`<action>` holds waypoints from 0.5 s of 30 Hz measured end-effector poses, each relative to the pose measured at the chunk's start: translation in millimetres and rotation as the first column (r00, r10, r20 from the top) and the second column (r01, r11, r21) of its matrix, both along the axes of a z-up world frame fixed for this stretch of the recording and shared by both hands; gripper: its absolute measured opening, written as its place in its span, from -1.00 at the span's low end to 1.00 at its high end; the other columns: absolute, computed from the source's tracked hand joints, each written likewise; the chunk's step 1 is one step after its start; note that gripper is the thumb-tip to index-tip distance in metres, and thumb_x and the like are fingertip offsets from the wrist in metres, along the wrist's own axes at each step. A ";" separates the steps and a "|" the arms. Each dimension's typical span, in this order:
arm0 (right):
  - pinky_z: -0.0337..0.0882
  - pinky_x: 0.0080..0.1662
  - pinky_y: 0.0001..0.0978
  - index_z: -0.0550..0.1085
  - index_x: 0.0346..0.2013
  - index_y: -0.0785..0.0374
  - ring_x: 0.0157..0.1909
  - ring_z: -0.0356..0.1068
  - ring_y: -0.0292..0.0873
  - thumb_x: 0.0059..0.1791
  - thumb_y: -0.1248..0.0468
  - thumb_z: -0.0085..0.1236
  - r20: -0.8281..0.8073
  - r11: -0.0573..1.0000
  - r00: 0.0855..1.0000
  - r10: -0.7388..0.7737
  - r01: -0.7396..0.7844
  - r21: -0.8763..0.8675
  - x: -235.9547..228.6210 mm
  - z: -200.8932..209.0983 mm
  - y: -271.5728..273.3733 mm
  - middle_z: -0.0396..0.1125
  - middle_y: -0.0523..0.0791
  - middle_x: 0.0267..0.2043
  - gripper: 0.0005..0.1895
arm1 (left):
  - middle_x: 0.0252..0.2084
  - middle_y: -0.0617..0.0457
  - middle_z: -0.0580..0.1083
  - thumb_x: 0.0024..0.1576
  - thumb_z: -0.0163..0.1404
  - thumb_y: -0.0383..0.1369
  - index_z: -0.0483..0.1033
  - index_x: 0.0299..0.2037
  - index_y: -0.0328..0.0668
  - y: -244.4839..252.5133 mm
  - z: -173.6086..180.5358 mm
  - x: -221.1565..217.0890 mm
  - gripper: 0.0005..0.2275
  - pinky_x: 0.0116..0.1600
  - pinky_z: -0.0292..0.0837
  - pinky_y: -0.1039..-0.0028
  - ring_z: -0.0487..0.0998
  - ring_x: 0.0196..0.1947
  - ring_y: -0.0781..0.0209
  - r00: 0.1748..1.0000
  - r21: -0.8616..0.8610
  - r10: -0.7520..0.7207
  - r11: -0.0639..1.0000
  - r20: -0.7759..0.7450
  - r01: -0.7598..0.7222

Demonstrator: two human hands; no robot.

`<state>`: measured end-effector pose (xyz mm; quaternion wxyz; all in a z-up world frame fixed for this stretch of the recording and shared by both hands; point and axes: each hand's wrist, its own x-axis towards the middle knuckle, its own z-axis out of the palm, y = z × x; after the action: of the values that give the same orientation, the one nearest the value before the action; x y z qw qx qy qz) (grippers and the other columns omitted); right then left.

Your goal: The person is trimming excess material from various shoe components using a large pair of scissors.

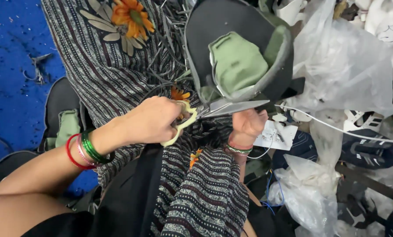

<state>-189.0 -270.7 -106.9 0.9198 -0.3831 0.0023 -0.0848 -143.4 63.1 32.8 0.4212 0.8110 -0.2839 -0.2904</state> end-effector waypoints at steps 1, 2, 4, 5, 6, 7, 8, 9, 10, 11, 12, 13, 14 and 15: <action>0.13 0.54 0.14 0.33 0.37 0.35 0.44 0.26 0.06 -0.01 0.58 0.11 -0.001 1.000 1.000 -0.010 0.010 0.012 -0.1 -3.4 -1.5 0.30 0.01 0.38 -0.37 | -0.49 -0.21 0.54 -0.12 0.14 -0.35 0.62 -0.20 -0.21 -0.8 -2.4 -1.8 -0.72 -0.23 0.52 0.09 0.60 -0.41 -0.21 0.999 0.024 0.018 1.000 0.029 -0.019; 0.14 0.52 0.14 0.31 0.37 0.34 0.44 0.26 0.05 -0.02 0.60 0.12 -0.002 0.999 1.000 -0.020 0.020 0.025 -0.3 -6.6 -2.9 0.29 0.00 0.38 -0.36 | -0.48 -0.18 0.55 -0.10 0.12 -0.38 0.66 -0.22 -0.15 -1.6 -4.7 -3.7 -0.77 -0.23 0.51 0.08 0.59 -0.42 -0.21 0.998 0.047 0.035 0.998 0.058 -0.038; 0.15 0.52 0.11 0.30 0.38 0.34 0.43 0.27 0.05 -0.02 0.59 0.13 0.060 0.995 0.996 -0.069 0.073 -0.063 10.1 20.0 23.4 0.30 0.00 0.37 -0.35 | -0.49 -0.17 0.55 -0.05 0.13 -0.34 0.67 -0.27 -0.15 -5.2 -4.3 -7.3 -0.82 -0.24 0.50 0.09 0.59 -0.43 -0.20 0.996 0.062 0.087 0.994 0.036 -0.089; 0.17 0.51 0.08 0.28 0.39 0.35 0.41 0.28 0.05 -0.02 0.58 0.15 0.124 0.980 0.985 -0.117 0.135 -0.147 15.1 33.1 37.2 0.31 0.01 0.36 -0.34 | -0.49 -0.16 0.55 0.00 0.15 -0.30 0.68 -0.32 -0.15 -6.6 -4.1 -8.8 -0.85 -0.26 0.49 0.09 0.59 -0.45 -0.19 0.991 0.078 0.134 0.988 0.012 -0.135; 0.17 0.51 0.08 0.28 0.39 0.35 0.41 0.28 0.05 -0.02 0.58 0.15 0.126 0.981 0.985 -0.114 0.132 -0.145 16.3 36.5 43.4 0.31 0.01 0.36 -0.34 | -0.49 -0.16 0.55 0.00 0.15 -0.30 0.68 -0.32 -0.15 -5.9 -3.5 -8.8 -0.85 -0.26 0.49 0.09 0.59 -0.45 -0.19 0.990 0.079 0.137 0.987 0.015 -0.138; 0.17 0.47 -0.01 0.27 0.41 0.36 0.38 0.28 0.03 -0.02 0.57 0.15 0.130 0.967 0.981 -0.142 0.166 -0.195 17.6 40.5 48.6 0.30 0.02 0.36 -0.32 | -0.51 -0.17 0.54 0.01 0.17 -0.26 0.67 -0.33 -0.17 -5.9 -3.0 -8.7 -0.83 -0.28 0.49 0.11 0.58 -0.46 -0.19 0.987 0.084 0.159 0.984 -0.005 -0.158; 0.16 0.44 -0.10 0.26 0.44 0.38 0.34 0.28 0.00 -0.02 0.56 0.15 0.136 0.949 0.976 -0.170 0.200 -0.244 18.8 44.4 54.0 0.30 0.02 0.37 -0.29 | -0.53 -0.18 0.53 0.02 0.19 -0.22 0.67 -0.34 -0.18 -5.8 -2.6 -8.6 -0.80 -0.31 0.49 0.13 0.58 -0.48 -0.19 0.983 0.089 0.180 0.980 -0.025 -0.177; 0.16 0.44 -0.10 0.26 0.44 0.38 0.34 0.28 0.00 -0.02 0.56 0.15 0.139 0.949 0.976 -0.167 0.198 -0.244 18.5 43.7 52.7 0.30 0.02 0.37 -0.29 | -0.53 -0.18 0.53 0.02 0.19 -0.22 0.67 -0.34 -0.18 -4.2 -3.7 -6.5 -0.80 -0.31 0.49 0.13 0.58 -0.48 -0.19 0.983 0.088 0.183 0.980 -0.022 -0.180; 0.17 0.46 -0.05 0.27 0.39 0.44 0.36 0.29 0.02 0.00 0.55 0.13 0.128 0.961 0.985 -0.116 0.144 -0.235 18.1 42.9 51.5 0.30 0.05 0.35 -0.36 | -0.54 -0.18 0.53 0.01 0.20 -0.23 0.67 -0.32 -0.19 -2.3 -4.9 -4.4 -0.80 -0.31 0.48 0.13 0.58 -0.49 -0.18 0.989 0.074 0.146 0.987 -0.031 -0.144; 0.18 0.48 0.00 0.29 0.34 0.51 0.38 0.29 0.05 0.02 0.54 0.12 0.114 0.970 0.991 -0.063 0.088 -0.225 16.5 41.9 50.8 0.30 0.07 0.34 -0.43 | -0.55 -0.18 0.53 0.00 0.20 -0.24 0.66 -0.30 -0.20 -0.1 -5.9 -3.5 -0.80 -0.32 0.48 0.14 0.59 -0.50 -0.18 0.993 0.062 0.111 0.992 -0.043 -0.108; 0.18 0.48 0.00 0.29 0.34 0.51 0.38 0.29 0.05 0.02 0.54 0.12 0.114 0.971 0.992 -0.059 0.084 -0.225 12.8 33.6 45.1 0.30 0.07 0.34 -0.43 | -0.55 -0.18 0.53 0.00 0.20 -0.24 0.66 -0.30 -0.20 -0.6 -5.6 -2.3 -0.80 -0.32 0.48 0.14 0.59 -0.50 -0.18 0.993 0.062 0.114 0.992 -0.043 -0.112; 0.16 0.44 -0.06 0.30 0.34 0.56 0.34 0.28 0.03 0.04 0.55 0.12 0.118 0.956 0.991 -0.058 0.089 -0.279 8.5 25.1 40.0 0.30 0.08 0.32 -0.45 | -0.55 -0.18 0.53 0.03 0.20 -0.20 0.65 -0.32 -0.22 -0.5 -5.2 -1.3 -0.77 -0.33 0.47 0.13 0.58 -0.49 -0.19 0.994 0.021 0.106 0.994 -0.029 -0.105; 0.13 0.41 -0.11 0.32 0.34 0.61 0.30 0.26 0.00 0.06 0.55 0.13 0.122 0.939 0.991 -0.056 0.094 -0.332 4.3 16.7 34.8 0.29 0.08 0.30 -0.46 | -0.54 -0.18 0.52 0.06 0.20 -0.15 0.64 -0.34 -0.25 -0.6 -4.6 -0.3 -0.72 -0.34 0.46 0.12 0.57 -0.48 -0.20 0.995 -0.020 0.098 0.995 -0.014 -0.098; 0.13 0.41 -0.11 0.32 0.34 0.61 0.30 0.26 0.00 0.06 0.55 0.13 0.126 0.939 0.991 -0.056 0.095 -0.332 8.0 29.4 44.7 0.29 0.08 0.30 -0.46 | -0.54 -0.18 0.52 0.06 0.20 -0.15 0.64 -0.34 -0.25 -0.1 -2.0 -0.9 -0.72 -0.34 0.46 0.12 0.57 -0.48 -0.20 0.995 -0.020 0.098 0.995 -0.010 -0.098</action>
<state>-181.1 -226.0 -77.5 0.8355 -0.5288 -0.0501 -0.1410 -144.3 63.0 30.9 0.4443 0.8182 -0.2449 -0.2703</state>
